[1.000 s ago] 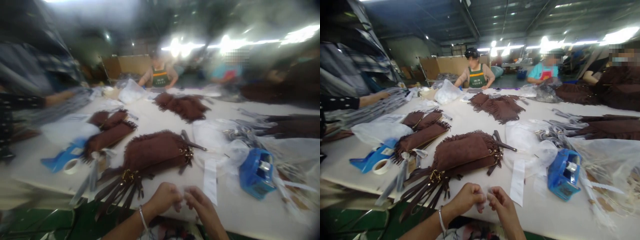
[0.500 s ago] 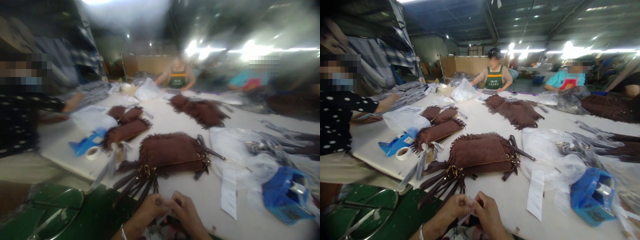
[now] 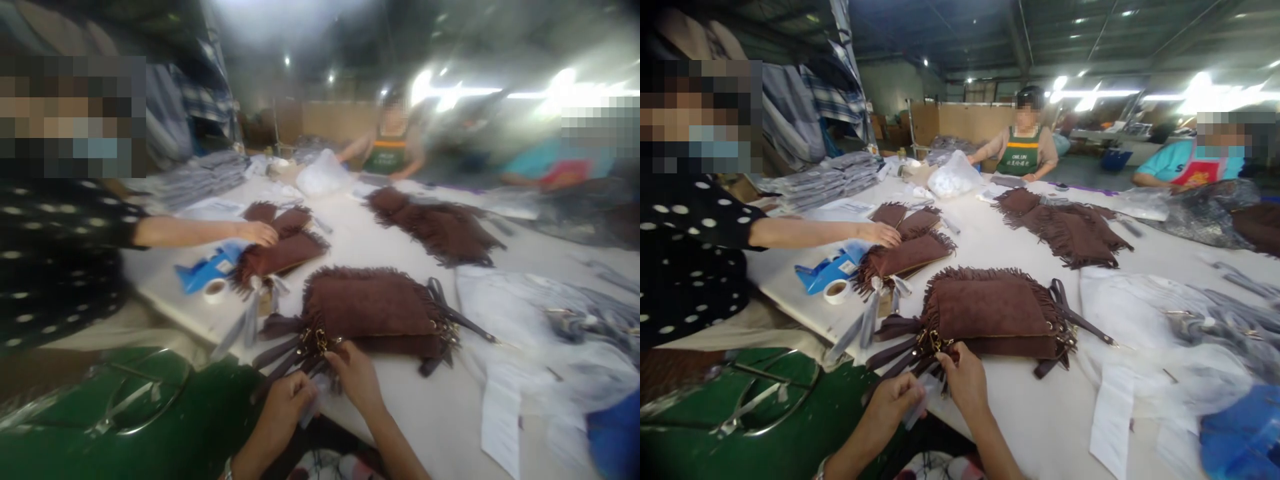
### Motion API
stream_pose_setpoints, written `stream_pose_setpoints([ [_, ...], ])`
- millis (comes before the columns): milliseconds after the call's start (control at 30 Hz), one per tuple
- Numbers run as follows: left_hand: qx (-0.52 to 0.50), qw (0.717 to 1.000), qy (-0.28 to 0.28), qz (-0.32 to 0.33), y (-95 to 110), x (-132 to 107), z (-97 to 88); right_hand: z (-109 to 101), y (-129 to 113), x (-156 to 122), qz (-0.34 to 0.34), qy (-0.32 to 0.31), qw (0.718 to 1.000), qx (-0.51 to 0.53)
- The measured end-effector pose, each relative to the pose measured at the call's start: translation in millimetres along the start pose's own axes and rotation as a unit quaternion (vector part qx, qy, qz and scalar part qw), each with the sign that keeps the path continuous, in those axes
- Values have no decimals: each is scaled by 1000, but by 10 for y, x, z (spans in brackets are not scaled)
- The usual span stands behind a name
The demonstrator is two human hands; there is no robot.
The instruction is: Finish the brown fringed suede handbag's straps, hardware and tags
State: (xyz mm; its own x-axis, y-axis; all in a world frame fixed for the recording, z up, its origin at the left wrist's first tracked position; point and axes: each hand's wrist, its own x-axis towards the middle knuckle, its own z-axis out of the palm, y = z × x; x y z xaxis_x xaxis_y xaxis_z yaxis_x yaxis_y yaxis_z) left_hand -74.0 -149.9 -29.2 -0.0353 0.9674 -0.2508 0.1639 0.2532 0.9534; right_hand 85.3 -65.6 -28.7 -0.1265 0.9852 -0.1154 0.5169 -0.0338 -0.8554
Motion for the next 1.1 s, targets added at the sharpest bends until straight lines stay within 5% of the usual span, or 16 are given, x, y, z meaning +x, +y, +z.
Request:
stream_pose_setpoints([
  [133, -28, 1000, 0, 3, -78, 48, -59, 5, 17, 49, 37, -75, 986, 144],
  [267, -44, 999, 2, 2, -209, 101, -87, -20, 7, 21, 119, -136, 933, 310],
  [633, -54, 998, 34, -29, -217, 70, -104, 53, -77, -49, 148, -158, 876, 431],
  [1100, 74, 992, 101, -33, -108, -16, -149, 204, 4, -60, 136, -124, 897, 402],
])
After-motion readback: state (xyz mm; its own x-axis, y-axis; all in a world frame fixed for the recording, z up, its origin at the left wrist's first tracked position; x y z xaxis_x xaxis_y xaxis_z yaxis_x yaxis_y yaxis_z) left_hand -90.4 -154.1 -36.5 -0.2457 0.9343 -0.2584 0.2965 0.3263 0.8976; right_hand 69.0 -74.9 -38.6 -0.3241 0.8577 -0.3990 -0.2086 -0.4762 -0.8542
